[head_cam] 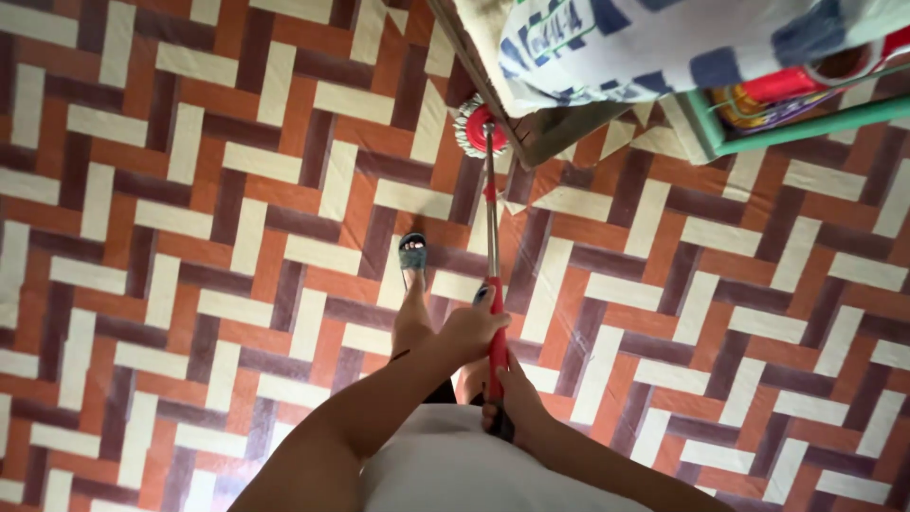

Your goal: Mop a tiled floor in a room and rinse the mop in a bucket.

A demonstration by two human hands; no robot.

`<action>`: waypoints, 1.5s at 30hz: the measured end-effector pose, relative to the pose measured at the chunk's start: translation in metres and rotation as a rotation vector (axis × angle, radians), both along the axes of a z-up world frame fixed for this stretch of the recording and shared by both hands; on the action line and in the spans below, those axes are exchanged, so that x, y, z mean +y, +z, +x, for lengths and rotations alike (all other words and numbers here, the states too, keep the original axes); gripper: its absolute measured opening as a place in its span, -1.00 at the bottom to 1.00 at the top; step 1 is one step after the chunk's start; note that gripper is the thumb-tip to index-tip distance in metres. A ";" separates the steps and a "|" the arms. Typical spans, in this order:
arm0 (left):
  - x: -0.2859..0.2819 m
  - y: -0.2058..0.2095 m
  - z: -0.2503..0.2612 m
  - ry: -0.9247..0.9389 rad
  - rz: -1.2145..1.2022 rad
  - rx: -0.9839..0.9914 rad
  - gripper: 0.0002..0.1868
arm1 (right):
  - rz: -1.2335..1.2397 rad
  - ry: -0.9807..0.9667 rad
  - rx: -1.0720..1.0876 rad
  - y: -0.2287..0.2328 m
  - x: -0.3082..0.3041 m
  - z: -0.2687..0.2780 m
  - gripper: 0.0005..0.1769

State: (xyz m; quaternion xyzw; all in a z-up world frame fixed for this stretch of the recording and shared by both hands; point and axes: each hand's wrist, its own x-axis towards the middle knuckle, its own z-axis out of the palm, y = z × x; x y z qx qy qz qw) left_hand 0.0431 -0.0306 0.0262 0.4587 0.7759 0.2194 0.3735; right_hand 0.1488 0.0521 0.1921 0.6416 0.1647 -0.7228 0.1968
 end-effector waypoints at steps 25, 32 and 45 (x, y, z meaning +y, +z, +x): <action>0.010 -0.166 -0.132 0.311 -0.054 0.397 -0.62 | 0.119 0.434 0.159 -0.190 0.043 -0.109 -0.42; 0.014 0.034 0.117 0.305 -0.164 -0.158 -0.38 | -0.034 0.454 0.380 -0.115 0.087 0.169 -0.26; 0.004 -0.109 -0.004 0.487 -0.347 0.642 -0.54 | 0.353 0.756 0.150 -0.199 0.055 -0.023 -0.58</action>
